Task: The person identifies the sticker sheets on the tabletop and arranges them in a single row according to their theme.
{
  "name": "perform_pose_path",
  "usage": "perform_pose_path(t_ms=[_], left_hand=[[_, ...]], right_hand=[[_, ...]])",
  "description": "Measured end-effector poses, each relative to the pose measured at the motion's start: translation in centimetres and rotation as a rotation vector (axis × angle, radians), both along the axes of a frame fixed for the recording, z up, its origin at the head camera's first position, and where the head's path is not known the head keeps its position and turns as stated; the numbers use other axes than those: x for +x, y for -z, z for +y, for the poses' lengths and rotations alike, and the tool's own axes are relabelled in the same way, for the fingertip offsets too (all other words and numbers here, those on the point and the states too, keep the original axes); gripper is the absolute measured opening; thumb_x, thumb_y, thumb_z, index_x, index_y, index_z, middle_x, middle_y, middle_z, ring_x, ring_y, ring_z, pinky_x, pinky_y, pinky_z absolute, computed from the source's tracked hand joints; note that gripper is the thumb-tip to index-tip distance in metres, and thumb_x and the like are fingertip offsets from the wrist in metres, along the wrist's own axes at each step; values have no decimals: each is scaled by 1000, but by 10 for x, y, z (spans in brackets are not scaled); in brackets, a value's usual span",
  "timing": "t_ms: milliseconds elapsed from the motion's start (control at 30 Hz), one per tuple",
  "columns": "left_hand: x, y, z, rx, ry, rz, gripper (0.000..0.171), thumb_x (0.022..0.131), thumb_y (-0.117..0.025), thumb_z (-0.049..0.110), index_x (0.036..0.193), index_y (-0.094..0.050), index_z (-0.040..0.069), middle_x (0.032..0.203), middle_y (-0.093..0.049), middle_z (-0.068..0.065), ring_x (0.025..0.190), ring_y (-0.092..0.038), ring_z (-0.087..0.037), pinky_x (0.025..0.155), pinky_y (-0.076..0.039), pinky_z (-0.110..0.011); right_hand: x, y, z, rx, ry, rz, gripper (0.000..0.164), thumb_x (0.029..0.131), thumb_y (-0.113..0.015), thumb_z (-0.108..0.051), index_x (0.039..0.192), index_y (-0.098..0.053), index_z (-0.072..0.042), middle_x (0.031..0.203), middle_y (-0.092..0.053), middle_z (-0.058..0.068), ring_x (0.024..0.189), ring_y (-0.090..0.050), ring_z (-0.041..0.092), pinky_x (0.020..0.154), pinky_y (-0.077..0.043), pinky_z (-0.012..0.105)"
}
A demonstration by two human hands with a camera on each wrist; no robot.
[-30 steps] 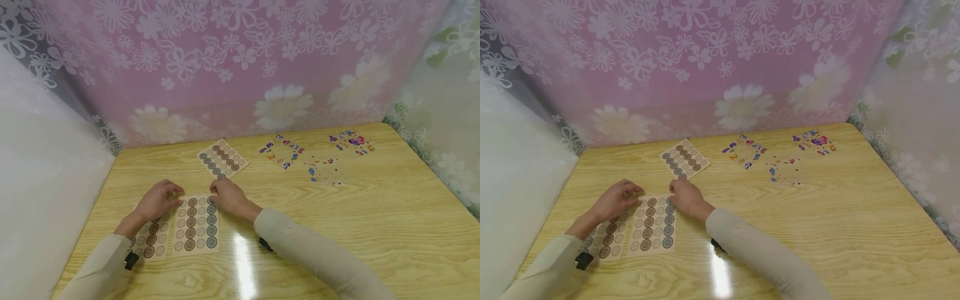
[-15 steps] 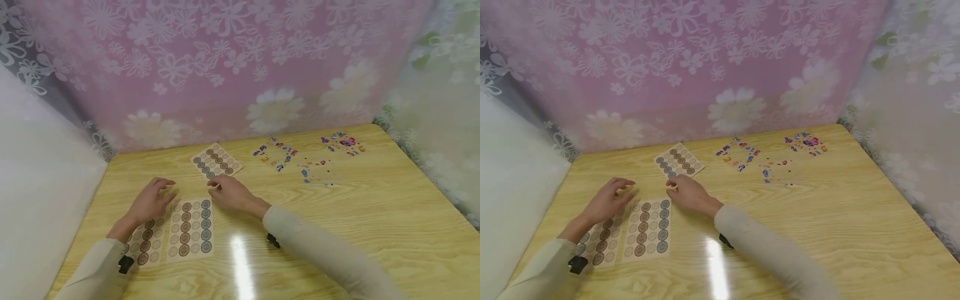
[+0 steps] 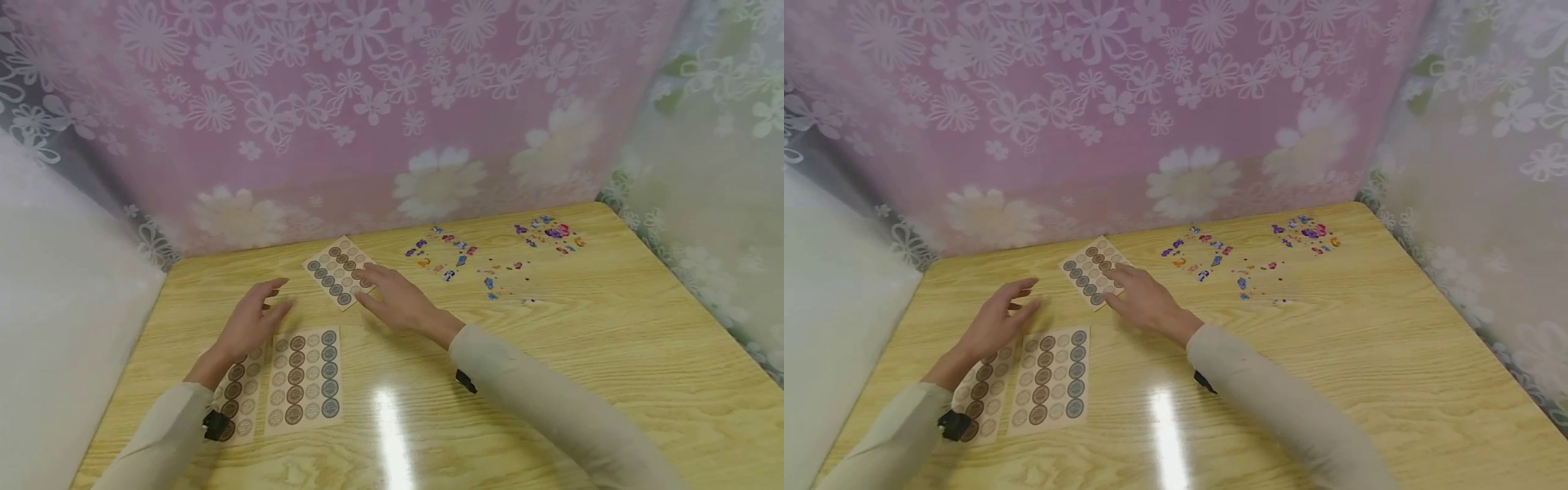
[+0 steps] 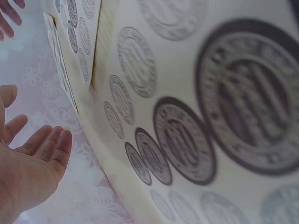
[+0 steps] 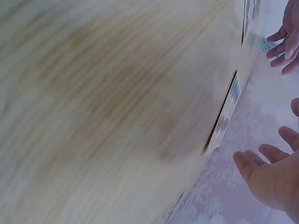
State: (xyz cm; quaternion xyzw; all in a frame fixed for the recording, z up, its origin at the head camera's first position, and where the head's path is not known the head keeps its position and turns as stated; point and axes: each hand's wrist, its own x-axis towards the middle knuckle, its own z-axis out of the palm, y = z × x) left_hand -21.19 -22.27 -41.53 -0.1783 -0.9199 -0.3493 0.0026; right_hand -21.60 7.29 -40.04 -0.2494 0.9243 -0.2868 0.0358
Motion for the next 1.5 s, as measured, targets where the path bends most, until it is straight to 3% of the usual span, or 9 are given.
perform_pose_path(t_ms=[433,667,933,1200,1500], left_hand=[[-14,2,15,71,-13,-9,60,99,-53,37,145,-36,3,143,-37,-21,127,-39,-38,97,-38,-52],[-23,3,21,90,-23,-39,60,99,-53,37,147,-34,8,146,-34,-18,129,-37,-36,97,-38,-51],[-37,4,26,146,-62,-59,59,98,-56,29,146,-35,2,144,-37,-20,127,-40,-39,95,-40,-52],[-50,9,30,205,-118,-163,65,96,-58,32,148,-30,3,144,-35,-24,128,-39,-41,99,-38,-53],[-62,14,35,296,-226,-246,65,94,-64,20,147,-31,5,137,-42,-23,124,-43,-37,98,-39,-49]], right_hand=[[-19,-5,21,70,83,28,62,97,-44,-52,149,-36,-18,154,-26,11,138,-27,31,105,-31,51],[-35,2,28,51,99,4,59,99,-46,-45,150,-33,-17,153,-26,14,139,-25,31,108,-25,51],[-53,11,30,-70,138,-71,59,99,-51,-39,149,-34,-13,151,-31,9,138,-27,27,109,-25,47],[-72,20,34,-233,177,-141,58,99,-53,-36,148,-35,-11,150,-33,8,134,-35,31,105,-32,48],[-87,24,30,-345,209,-199,61,96,-55,-42,147,-37,-15,146,-40,9,131,-40,30,101,-38,46]])
